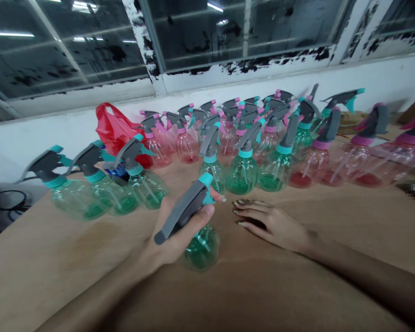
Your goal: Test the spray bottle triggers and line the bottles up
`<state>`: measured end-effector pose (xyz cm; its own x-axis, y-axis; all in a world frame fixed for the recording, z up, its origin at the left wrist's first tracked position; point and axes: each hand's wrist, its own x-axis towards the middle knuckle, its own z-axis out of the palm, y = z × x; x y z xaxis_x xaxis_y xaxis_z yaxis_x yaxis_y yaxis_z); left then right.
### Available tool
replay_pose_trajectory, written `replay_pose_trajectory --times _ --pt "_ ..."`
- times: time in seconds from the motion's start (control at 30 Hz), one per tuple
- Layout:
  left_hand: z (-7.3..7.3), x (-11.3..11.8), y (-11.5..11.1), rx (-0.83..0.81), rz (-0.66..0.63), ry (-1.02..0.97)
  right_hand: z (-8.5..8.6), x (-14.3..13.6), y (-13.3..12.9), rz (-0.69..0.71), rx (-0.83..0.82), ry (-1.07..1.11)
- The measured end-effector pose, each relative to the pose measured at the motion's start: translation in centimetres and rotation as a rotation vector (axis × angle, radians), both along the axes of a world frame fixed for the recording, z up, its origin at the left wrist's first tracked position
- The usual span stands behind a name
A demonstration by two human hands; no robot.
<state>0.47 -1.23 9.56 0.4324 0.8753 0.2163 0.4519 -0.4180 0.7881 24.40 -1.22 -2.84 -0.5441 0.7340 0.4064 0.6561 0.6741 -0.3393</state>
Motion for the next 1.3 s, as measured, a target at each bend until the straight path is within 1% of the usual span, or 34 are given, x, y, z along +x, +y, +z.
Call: replay_pose_trajectory --times 0.1,0.13,0.33,0.43,0.63,0.77,1.03,1.2,1.3 --pt "0.23 -0.01 0.0 0.003 -0.034 -0.015 -0.01 -0.02 0.0 -0.001 0.002 0.004" --pt "0.21 -0.05 0.02 0.002 -0.026 -0.024 0.0 -0.03 -0.01 -0.001 0.001 0.007" --pt "-0.52 -0.09 0.16 -0.056 -0.01 0.005 0.07 -0.06 -0.03 0.004 -0.009 0.014" --pt "-0.72 0.14 0.12 -0.034 0.006 0.005 0.05 -0.05 -0.03 0.004 -0.005 0.023" --pt "-0.52 0.41 0.18 0.003 0.015 0.008 0.1 0.02 0.03 0.009 -0.015 0.035" --pt "-0.57 0.41 0.19 -0.001 -0.004 0.013 0.16 0.08 0.05 0.012 -0.032 0.028" --pt "-0.67 0.28 0.26 0.003 0.001 0.01 0.23 0.1 0.04 0.011 -0.044 0.058" --pt "-0.61 0.14 0.34 0.055 0.012 0.025 0.1 0.14 0.04 0.002 -0.037 0.035" --pt "-0.73 0.09 0.41 0.031 0.001 0.001 0.08 0.15 0.04 0.004 -0.038 0.028"
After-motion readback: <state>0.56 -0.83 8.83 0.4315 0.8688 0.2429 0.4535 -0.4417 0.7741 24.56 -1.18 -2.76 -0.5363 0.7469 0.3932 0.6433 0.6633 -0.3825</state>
